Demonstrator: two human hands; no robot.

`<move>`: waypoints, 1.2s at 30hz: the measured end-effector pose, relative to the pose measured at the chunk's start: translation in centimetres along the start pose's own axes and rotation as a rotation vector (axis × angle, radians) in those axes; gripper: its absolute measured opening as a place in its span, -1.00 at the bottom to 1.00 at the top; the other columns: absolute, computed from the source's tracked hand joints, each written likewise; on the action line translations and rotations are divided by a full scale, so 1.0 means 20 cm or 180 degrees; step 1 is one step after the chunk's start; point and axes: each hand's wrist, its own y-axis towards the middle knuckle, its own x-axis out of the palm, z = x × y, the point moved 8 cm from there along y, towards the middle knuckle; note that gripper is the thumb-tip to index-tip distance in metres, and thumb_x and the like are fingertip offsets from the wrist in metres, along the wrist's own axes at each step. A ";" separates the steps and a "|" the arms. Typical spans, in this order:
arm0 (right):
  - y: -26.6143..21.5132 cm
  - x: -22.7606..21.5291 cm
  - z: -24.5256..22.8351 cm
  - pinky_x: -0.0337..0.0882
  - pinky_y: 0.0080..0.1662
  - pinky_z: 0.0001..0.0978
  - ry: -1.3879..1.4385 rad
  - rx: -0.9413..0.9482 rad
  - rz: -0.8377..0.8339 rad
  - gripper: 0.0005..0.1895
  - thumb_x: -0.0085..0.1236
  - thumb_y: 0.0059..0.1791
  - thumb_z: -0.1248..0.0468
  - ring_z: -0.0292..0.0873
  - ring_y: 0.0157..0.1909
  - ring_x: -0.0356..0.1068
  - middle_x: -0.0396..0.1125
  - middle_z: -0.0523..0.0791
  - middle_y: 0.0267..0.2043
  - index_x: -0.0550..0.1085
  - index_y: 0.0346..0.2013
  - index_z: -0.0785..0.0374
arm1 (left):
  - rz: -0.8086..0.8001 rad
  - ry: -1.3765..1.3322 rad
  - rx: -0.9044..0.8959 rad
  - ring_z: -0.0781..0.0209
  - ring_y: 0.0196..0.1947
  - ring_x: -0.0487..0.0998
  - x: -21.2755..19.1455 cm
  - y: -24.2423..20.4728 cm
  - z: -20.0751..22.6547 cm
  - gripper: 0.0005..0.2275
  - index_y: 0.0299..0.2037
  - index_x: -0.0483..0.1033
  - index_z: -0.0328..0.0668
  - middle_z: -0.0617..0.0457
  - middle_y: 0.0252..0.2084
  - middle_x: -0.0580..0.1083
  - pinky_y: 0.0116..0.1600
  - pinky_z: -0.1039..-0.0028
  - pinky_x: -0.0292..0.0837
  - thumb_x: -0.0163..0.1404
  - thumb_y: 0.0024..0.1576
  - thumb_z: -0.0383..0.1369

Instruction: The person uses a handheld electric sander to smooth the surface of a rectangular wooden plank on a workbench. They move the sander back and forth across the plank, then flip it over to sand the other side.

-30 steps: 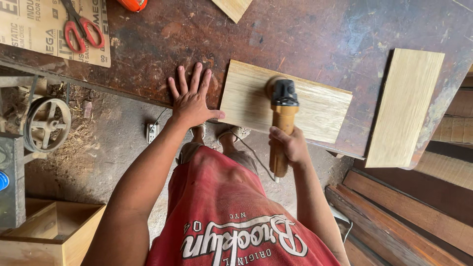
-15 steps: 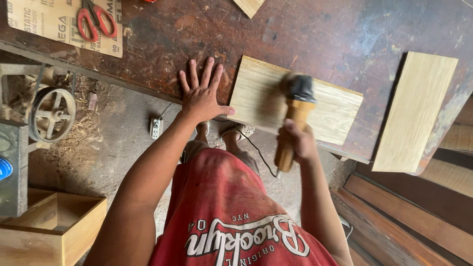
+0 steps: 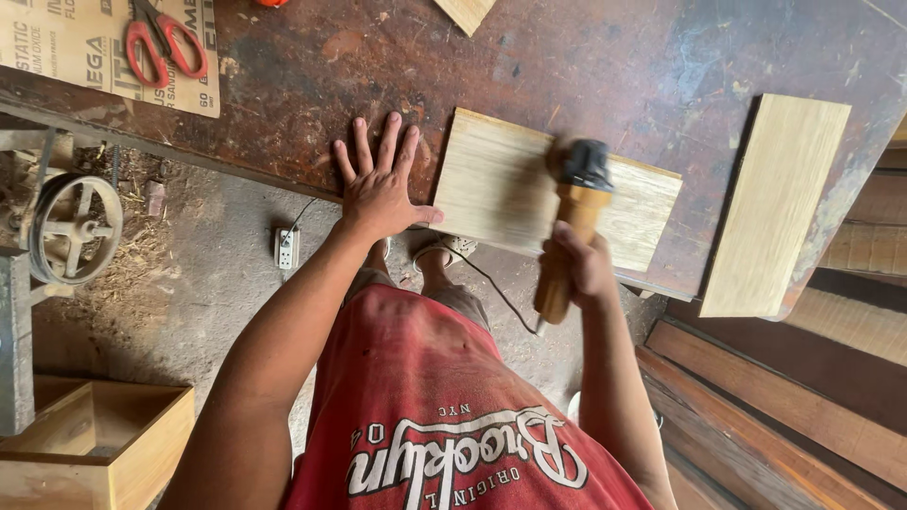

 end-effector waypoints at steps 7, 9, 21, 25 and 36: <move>-0.07 -0.11 0.03 0.52 -0.26 -0.21 0.0217 -0.0001 0.0036 -0.55 0.21 -0.05 0.07 -0.10 -0.38 0.43 0.36 -0.04 -0.39 0.38 -0.04 0.34 | 0.0010 -0.0105 0.0009 -0.43 0.53 -0.51 -0.03 0.00 0.00 0.23 0.56 -0.18 -0.01 -0.04 0.61 -0.32 0.41 -0.41 -0.63 0.21 -0.28 0.36; -0.06 0.01 0.04 0.53 -0.24 -0.22 0.0037 -0.0016 -0.0276 -0.52 0.25 -0.07 0.08 -0.12 -0.37 0.42 0.35 -0.04 -0.38 0.38 -0.03 0.35 | 0.0016 -0.0134 0.0005 -0.43 0.53 -0.50 -0.03 -0.01 0.00 0.24 0.56 -0.17 -0.01 -0.04 0.61 -0.31 0.41 -0.41 -0.62 0.22 -0.29 0.35; 0.02 0.58 -0.03 0.47 -0.29 -0.29 -0.0603 -0.0011 -0.0641 -0.65 0.27 -0.02 0.14 -0.22 -0.43 0.35 0.35 -0.10 -0.41 0.40 -0.16 0.35 | 0.0014 -0.0137 0.0020 -0.44 0.52 -0.48 -0.03 -0.01 -0.01 0.25 0.55 -0.17 -0.05 -0.03 0.60 -0.31 0.42 -0.41 -0.58 0.22 -0.30 0.35; -0.02 0.53 -0.03 0.52 -0.30 -0.27 -0.0665 0.0147 -0.0500 -0.63 0.25 -0.06 0.13 -0.18 -0.43 0.43 0.39 -0.08 -0.42 0.39 -0.17 0.33 | 0.0043 -0.0153 0.0020 -0.41 0.54 -0.47 -0.04 -0.01 -0.01 0.25 0.56 -0.17 -0.04 -0.02 0.61 -0.32 0.42 -0.42 -0.58 0.22 -0.30 0.35; 0.02 0.47 0.01 0.50 -0.28 -0.28 -0.0287 -0.0010 -0.0557 -0.64 0.29 -0.04 0.12 -0.20 -0.41 0.38 0.36 -0.10 -0.42 0.42 -0.21 0.35 | 0.0031 -0.0040 0.0006 -0.43 0.53 -0.49 -0.06 0.00 0.03 0.25 0.56 -0.17 -0.10 -0.03 0.61 -0.32 0.42 -0.42 -0.60 0.23 -0.29 0.34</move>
